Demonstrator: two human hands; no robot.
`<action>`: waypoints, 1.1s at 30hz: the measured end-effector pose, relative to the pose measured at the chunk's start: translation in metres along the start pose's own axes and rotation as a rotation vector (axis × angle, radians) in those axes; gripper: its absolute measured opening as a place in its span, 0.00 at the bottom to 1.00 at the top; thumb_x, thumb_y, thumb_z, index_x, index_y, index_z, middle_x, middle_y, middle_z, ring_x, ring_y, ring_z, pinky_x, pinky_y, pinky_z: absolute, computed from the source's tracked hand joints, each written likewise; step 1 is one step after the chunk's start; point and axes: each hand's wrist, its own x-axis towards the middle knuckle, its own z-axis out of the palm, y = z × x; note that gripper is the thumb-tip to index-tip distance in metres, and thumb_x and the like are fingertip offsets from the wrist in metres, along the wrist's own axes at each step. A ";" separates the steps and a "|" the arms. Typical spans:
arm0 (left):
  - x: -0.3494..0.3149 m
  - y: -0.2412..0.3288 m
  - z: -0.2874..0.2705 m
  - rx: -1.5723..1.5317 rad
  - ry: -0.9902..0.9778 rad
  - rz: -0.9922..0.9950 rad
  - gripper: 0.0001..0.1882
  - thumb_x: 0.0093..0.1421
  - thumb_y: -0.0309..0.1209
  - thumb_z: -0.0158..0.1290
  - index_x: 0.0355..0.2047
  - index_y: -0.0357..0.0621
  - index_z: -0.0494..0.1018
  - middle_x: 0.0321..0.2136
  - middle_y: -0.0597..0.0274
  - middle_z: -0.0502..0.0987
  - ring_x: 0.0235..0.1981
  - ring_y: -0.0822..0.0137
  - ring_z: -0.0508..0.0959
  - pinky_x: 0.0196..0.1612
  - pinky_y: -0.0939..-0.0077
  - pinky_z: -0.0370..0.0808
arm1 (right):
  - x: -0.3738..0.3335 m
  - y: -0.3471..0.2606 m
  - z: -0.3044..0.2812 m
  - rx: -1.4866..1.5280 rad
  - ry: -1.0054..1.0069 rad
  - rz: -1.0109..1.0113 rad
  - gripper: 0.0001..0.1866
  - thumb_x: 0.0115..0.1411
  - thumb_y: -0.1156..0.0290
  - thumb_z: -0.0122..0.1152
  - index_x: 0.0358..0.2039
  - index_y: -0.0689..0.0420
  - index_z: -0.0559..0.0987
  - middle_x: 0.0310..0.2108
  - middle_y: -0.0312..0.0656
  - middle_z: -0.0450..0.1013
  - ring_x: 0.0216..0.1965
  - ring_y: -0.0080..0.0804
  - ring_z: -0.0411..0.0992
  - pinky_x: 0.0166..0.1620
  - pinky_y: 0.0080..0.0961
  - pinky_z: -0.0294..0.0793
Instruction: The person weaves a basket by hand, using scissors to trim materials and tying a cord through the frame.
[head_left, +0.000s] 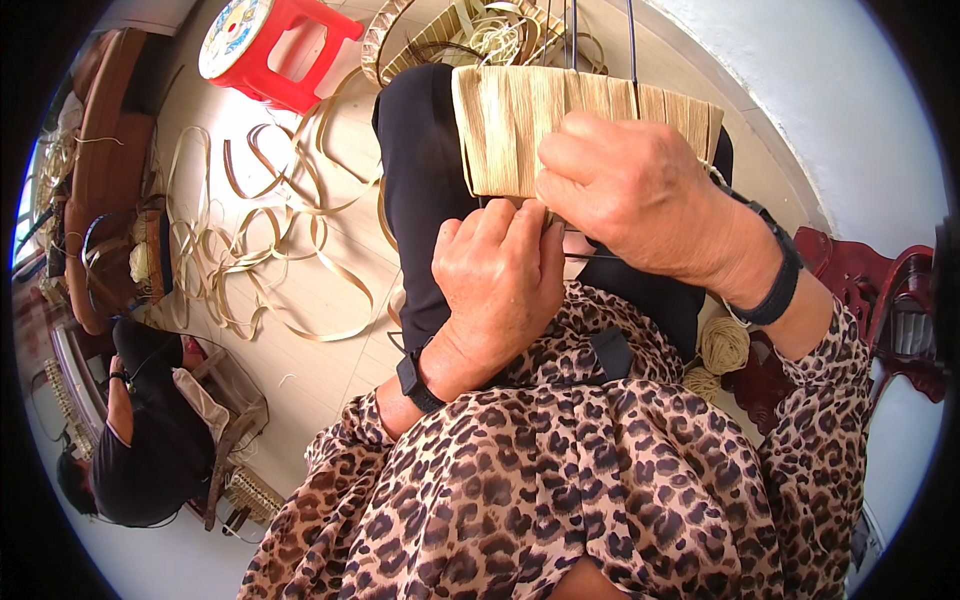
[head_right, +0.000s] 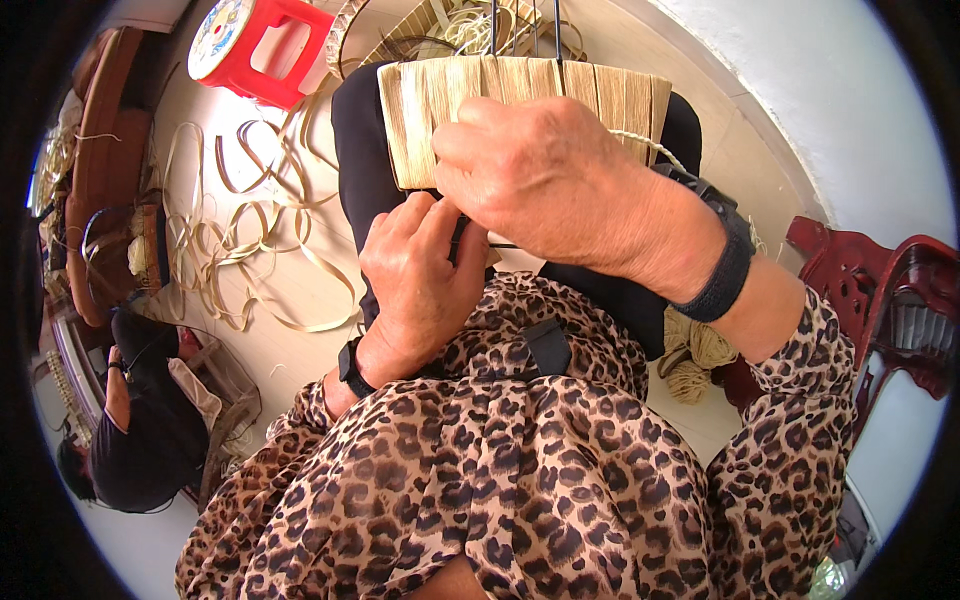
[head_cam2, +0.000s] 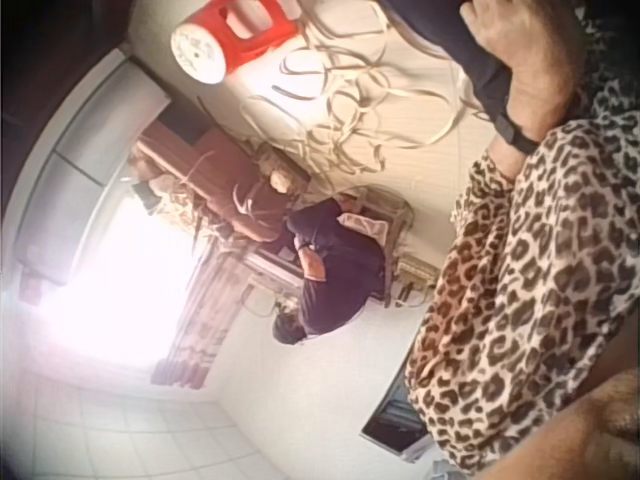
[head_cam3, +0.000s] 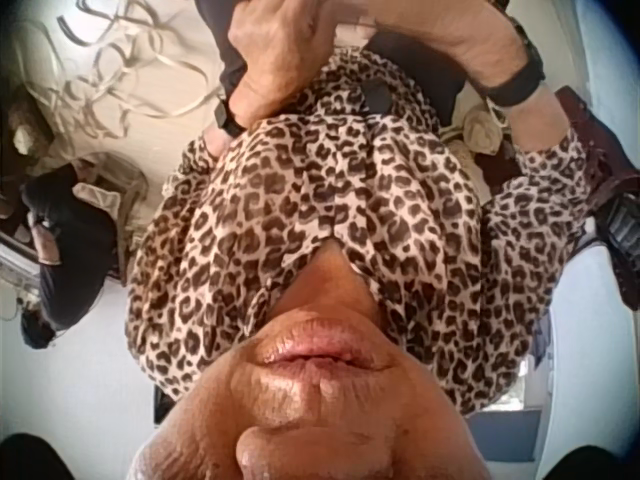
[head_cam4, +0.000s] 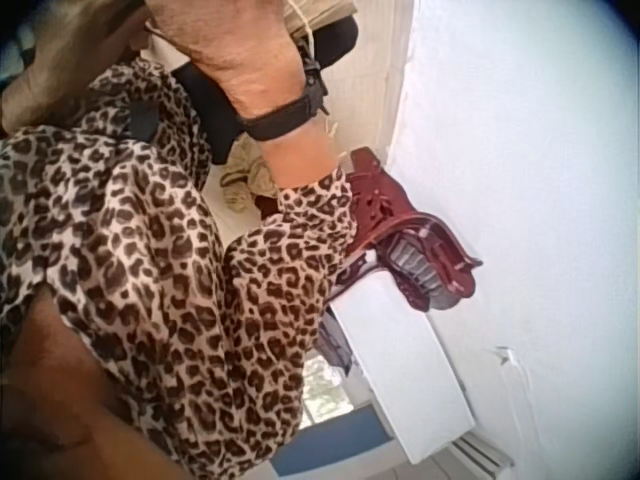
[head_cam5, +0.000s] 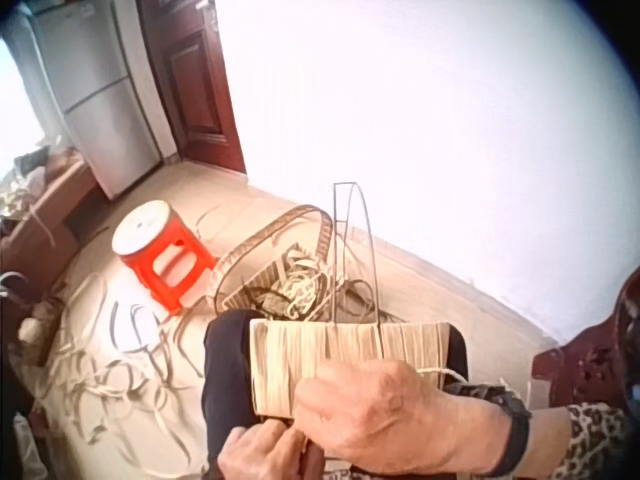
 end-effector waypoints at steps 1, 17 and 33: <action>-0.001 -0.002 0.002 0.005 0.006 0.028 0.06 0.45 0.28 0.55 0.25 0.44 0.71 0.17 0.64 0.64 0.19 0.63 0.68 0.23 0.70 0.58 | -0.001 -0.005 0.001 -0.021 0.002 0.029 0.03 0.42 0.73 0.54 0.18 0.56 0.70 0.21 0.34 0.63 0.27 0.26 0.68 0.25 0.21 0.72; 0.000 0.001 -0.009 0.026 -0.156 -0.010 0.11 0.47 0.29 0.57 0.33 0.42 0.73 0.20 0.60 0.69 0.22 0.59 0.71 0.26 0.68 0.65 | -0.001 0.018 -0.003 0.272 -0.092 0.240 0.07 0.47 0.67 0.57 0.20 0.56 0.72 0.20 0.39 0.66 0.25 0.37 0.69 0.28 0.30 0.69; 0.116 -0.042 -0.033 -0.336 -0.264 0.128 0.14 0.50 0.31 0.56 0.36 0.37 0.75 0.30 0.58 0.76 0.31 0.68 0.75 0.35 0.78 0.71 | 0.027 0.075 -0.023 0.470 -0.197 0.264 0.11 0.48 0.64 0.58 0.22 0.59 0.75 0.20 0.42 0.69 0.24 0.36 0.69 0.29 0.30 0.68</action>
